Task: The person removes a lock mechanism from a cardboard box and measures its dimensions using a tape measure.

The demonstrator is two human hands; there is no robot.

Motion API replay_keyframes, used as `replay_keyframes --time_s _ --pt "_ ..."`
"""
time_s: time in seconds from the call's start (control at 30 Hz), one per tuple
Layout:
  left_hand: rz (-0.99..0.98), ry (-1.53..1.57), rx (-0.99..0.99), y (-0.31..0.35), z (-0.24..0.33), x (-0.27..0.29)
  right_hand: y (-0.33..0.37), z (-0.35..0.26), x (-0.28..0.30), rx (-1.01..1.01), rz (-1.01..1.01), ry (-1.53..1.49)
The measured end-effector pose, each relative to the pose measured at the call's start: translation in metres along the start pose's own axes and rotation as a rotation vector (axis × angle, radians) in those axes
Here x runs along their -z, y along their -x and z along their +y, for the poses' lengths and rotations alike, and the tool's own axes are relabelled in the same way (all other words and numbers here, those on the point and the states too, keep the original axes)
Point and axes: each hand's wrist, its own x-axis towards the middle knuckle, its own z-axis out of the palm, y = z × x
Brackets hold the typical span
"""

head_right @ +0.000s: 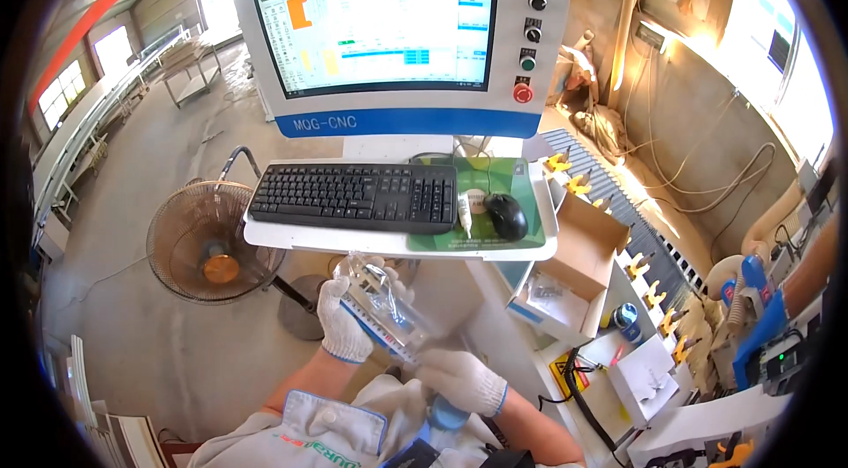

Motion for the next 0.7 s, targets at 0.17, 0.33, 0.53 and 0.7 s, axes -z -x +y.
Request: replay_keyframes --time_s 0.17,0.33,0.53,0.7 --pt "0.018 0.020 -0.038 -0.006 0.025 0.000 -0.016 -0.016 -0.010 0.093 0.003 0.012" --pt "-0.034 -0.015 -0.015 -0.012 0.052 0.002 -0.039 -0.043 -0.024 0.017 0.011 0.051" --pt "-0.081 -0.023 -0.028 -0.018 0.074 0.013 -0.063 -0.055 -0.037 0.076 -0.013 0.182" --pt "-0.089 -0.037 -0.054 -0.020 0.089 0.009 -0.077 -0.055 -0.041 0.169 -0.035 0.256"
